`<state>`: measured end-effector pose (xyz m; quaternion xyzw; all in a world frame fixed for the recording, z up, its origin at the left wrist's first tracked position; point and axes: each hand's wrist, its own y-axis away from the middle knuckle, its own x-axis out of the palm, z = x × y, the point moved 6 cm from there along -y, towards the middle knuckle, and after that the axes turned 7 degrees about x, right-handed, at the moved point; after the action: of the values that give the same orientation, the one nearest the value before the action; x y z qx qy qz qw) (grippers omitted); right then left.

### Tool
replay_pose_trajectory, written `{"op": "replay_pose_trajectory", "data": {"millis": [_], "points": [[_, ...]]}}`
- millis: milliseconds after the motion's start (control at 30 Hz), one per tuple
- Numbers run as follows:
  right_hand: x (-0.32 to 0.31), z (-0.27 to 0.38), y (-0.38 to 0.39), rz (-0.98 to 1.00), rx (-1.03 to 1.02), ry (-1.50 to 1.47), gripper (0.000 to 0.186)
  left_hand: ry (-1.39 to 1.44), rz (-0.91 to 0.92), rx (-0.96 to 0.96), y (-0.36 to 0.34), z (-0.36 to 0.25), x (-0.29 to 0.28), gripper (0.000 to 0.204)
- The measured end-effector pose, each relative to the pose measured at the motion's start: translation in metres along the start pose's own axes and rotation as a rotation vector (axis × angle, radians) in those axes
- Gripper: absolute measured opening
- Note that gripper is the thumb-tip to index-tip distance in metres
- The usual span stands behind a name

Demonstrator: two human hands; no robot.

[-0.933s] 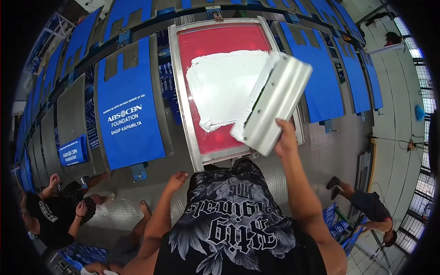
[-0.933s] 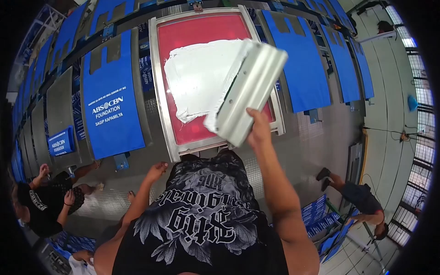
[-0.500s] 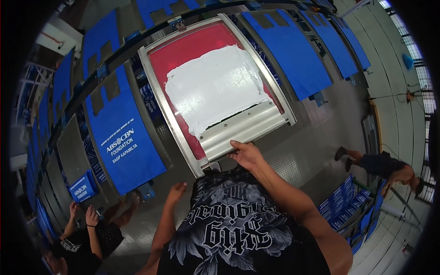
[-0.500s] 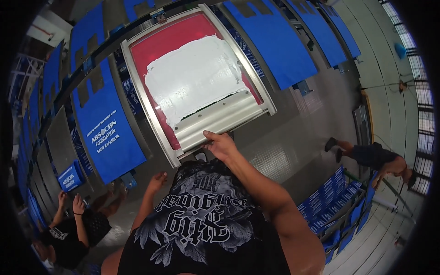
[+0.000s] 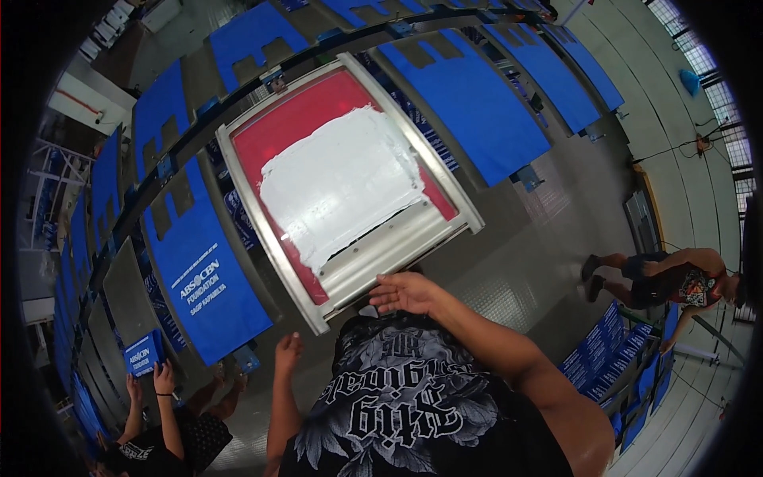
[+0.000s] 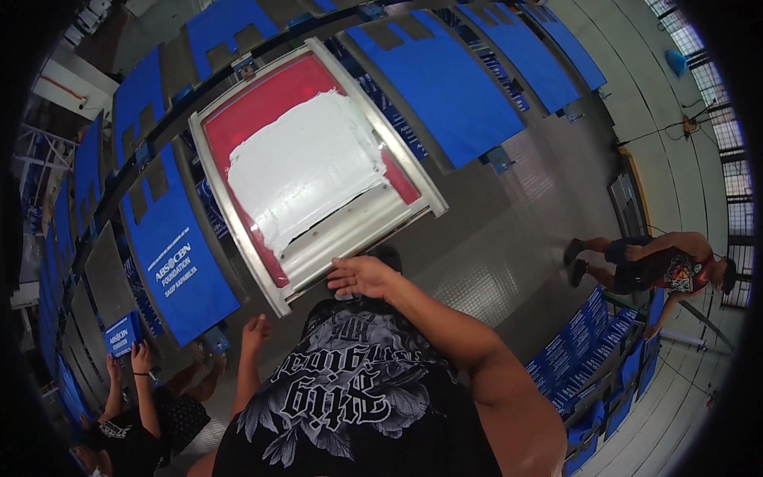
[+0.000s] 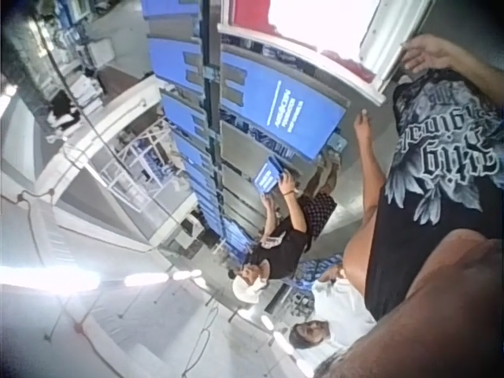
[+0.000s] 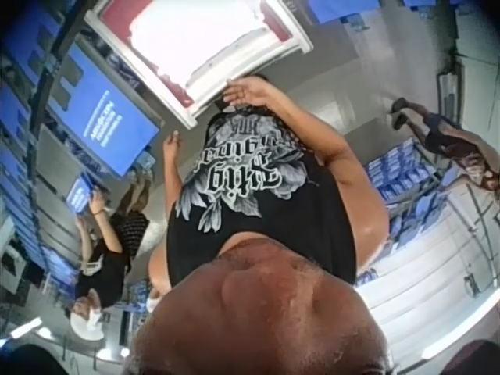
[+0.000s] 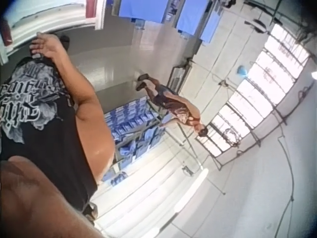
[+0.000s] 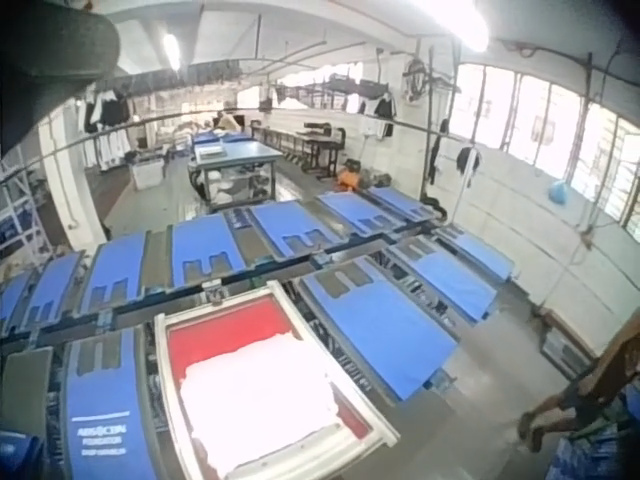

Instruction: Apply white ink to a blue garment using a screen printing frame and squeegee.

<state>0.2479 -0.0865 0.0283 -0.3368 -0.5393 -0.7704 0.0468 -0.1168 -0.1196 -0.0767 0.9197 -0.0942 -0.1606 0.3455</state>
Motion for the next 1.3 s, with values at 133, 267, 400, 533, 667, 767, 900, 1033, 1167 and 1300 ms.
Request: {"op": "replay_pose_trajectory", "data": {"millis": [133,267,400,533,667,767,900,1033,1167,1300], "points": [[-0.022,0.034,0.045,0.100,-0.084,0.325,0.033,0.232,-0.233,0.010,0.011,-0.038,0.004,0.032],[-0.108,0.167,0.132,-0.563,-0.909,0.680,0.034,0.267,-0.408,0.227,0.006,-0.085,0.007,0.033],[-0.159,0.230,0.121,-0.963,-0.739,1.129,0.058,0.098,-0.485,0.197,-0.017,-0.110,0.015,0.045],[-0.168,0.238,0.063,-0.879,-0.540,1.127,0.078,0.025,-0.537,0.156,-0.036,-0.133,0.032,0.064],[-0.164,0.223,0.031,-0.802,-0.484,0.747,0.085,0.248,-0.508,0.137,-0.044,-0.147,0.051,0.067],[-0.158,0.221,0.046,-0.919,-0.499,0.835,0.083,0.253,-0.538,0.174,-0.028,-0.158,0.047,0.061],[-0.159,0.224,0.086,-0.888,-0.579,0.774,0.079,0.280,-0.516,0.285,0.003,-0.187,0.052,0.055],[-0.205,0.262,0.142,-0.886,-0.682,0.618,0.074,0.207,-0.531,0.302,0.002,-0.243,0.118,0.051],[-0.302,0.327,0.208,-1.001,-0.630,0.620,0.069,0.105,-0.486,0.332,-0.028,-0.306,0.239,0.051],[-0.391,0.383,0.257,-0.965,-0.559,0.660,0.083,0.033,-0.472,0.272,-0.051,-0.341,0.356,0.058]]}}
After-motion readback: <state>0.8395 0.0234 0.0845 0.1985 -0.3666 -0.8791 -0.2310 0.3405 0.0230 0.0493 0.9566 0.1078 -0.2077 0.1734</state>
